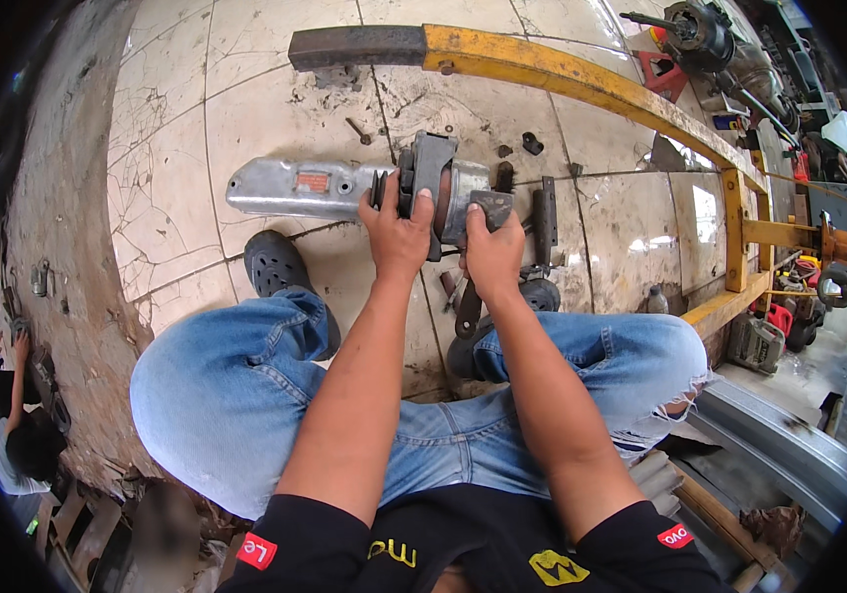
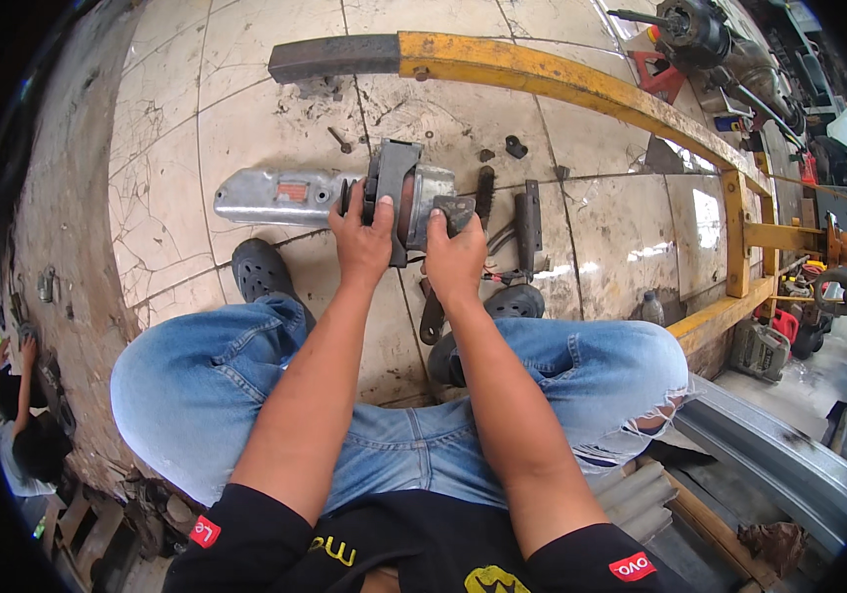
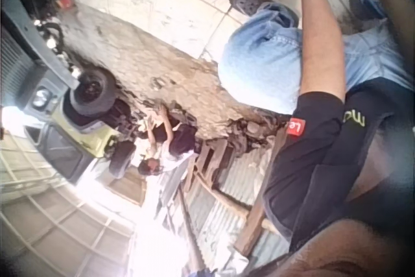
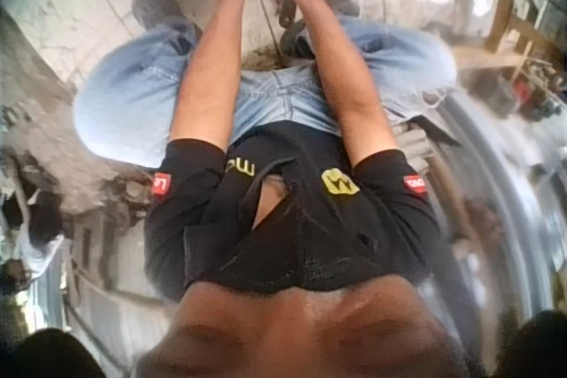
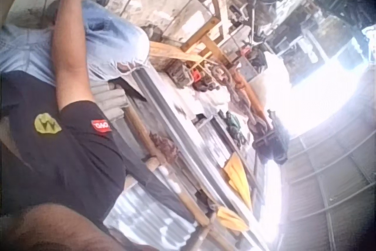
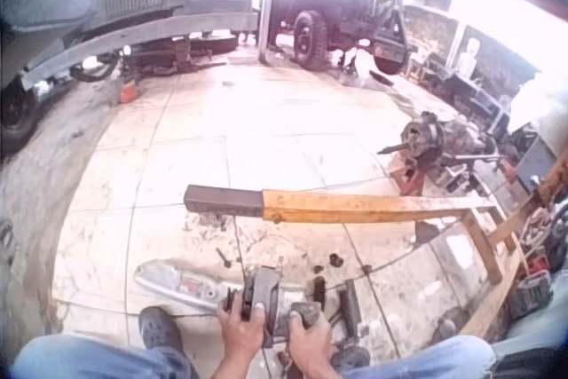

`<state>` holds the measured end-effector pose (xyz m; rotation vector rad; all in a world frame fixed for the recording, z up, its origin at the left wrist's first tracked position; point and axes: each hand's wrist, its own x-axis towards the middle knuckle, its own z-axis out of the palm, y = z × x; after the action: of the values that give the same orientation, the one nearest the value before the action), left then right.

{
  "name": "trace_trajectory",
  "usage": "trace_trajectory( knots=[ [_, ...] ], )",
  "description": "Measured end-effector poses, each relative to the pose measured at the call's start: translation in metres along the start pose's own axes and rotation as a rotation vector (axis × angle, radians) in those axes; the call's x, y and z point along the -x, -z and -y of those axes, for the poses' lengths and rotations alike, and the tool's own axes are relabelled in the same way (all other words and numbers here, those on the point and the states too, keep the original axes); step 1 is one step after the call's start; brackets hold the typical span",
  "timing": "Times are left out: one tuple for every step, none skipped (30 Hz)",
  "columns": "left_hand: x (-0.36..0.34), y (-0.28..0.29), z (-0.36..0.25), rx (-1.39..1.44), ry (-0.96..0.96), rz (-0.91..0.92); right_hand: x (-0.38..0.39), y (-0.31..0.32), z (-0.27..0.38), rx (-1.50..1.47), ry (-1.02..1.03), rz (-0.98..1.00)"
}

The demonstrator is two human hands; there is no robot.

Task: The person sits on the floor and uses a wrench and a hammer to adjust and tap a cylindrical mechanical component. They repeatedly tighten bolts and reposition the part while working in a cluttered workshop environment.

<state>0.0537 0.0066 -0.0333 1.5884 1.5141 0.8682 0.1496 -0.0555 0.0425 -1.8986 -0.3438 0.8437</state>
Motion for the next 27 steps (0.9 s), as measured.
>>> trace_trajectory(
  knots=[
    [0.0,0.0,-0.002,0.011,0.014,0.013,-0.001,-0.001,0.0,0.012,0.028,0.015],
    [-0.001,0.0,-0.004,0.021,0.029,0.026,-0.001,-0.002,0.0,0.023,0.056,0.03],
    [0.0,0.0,-0.006,0.032,0.043,0.04,-0.002,-0.002,-0.006,-0.001,0.065,0.024],
    [-0.003,0.001,-0.008,0.01,0.035,0.036,-0.009,-0.002,-0.013,0.052,0.121,0.014],
    [-0.002,0.0,-0.006,-0.014,0.031,0.036,-0.014,0.0,-0.017,0.106,0.172,0.002],
    [-0.002,0.0,-0.005,-0.038,0.027,0.035,-0.018,0.0,-0.023,0.113,0.166,-0.005],
    [-0.002,-0.001,-0.005,-0.018,0.024,0.046,-0.019,0.002,-0.025,0.122,0.153,-0.015],
    [-0.002,0.001,-0.003,-0.002,0.027,0.046,-0.013,0.001,-0.014,0.085,0.084,-0.007],
    [-0.002,0.002,-0.002,0.014,0.03,0.046,-0.008,-0.001,-0.004,0.049,0.014,0.002],
    [-0.002,0.002,-0.002,0.02,0.028,0.047,-0.004,-0.002,0.004,0.078,0.005,0.013],
    [-0.002,0.003,-0.001,0.027,0.027,0.048,-0.001,-0.003,0.012,0.107,-0.005,0.024],
    [-0.001,0.003,-0.001,0.033,0.025,0.049,0.0,-0.004,0.014,0.136,-0.014,0.036],
    [-0.001,0.003,-0.004,0.028,0.047,0.058,-0.003,-0.002,0.009,0.17,0.041,0.026],
    [-0.001,0.004,-0.008,0.025,0.066,0.063,-0.008,0.0,0.002,0.204,0.1,0.017],
    [-0.003,0.003,-0.011,0.022,0.085,0.068,-0.013,0.002,-0.005,0.22,0.128,-0.002],
    [-0.002,0.004,-0.011,0.018,0.079,0.069,-0.014,0.0,-0.006,0.235,0.154,-0.014],
    [-0.002,0.004,-0.01,0.014,0.073,0.069,-0.015,-0.001,-0.008,0.232,0.149,-0.035],
    [-0.002,0.004,-0.01,0.01,0.067,0.07,-0.016,-0.001,-0.009,0.216,0.13,-0.029],
    [-0.003,0.004,-0.009,0.027,0.063,0.074,-0.016,-0.002,-0.008,0.201,0.109,-0.021],
    [-0.003,0.004,-0.008,0.044,0.061,0.082,-0.011,-0.001,0.002,0.174,0.071,0.013],
    [-0.001,0.005,-0.008,0.062,0.059,0.091,-0.008,-0.001,0.006,0.147,0.032,0.045],
    [-0.002,0.004,-0.009,0.046,0.067,0.084,-0.009,-0.001,0.004,0.168,0.07,0.029],
    [-0.001,0.005,-0.009,0.03,0.075,0.078,-0.01,-0.003,0.0,0.188,0.108,0.012],
    [-0.001,0.004,-0.01,0.015,0.083,0.072,-0.011,-0.001,-0.003,0.195,0.123,0.004],
    [-0.002,0.005,-0.008,0.012,0.075,0.075,-0.01,-0.001,-0.004,0.201,0.137,-0.002],
    [-0.003,0.005,-0.006,0.009,0.067,0.077,-0.012,-0.001,-0.004,0.207,0.157,-0.01],
    [-0.004,0.005,-0.004,0.005,0.059,0.079,-0.016,-0.001,-0.003,0.212,0.15,-0.039]
  ],
)
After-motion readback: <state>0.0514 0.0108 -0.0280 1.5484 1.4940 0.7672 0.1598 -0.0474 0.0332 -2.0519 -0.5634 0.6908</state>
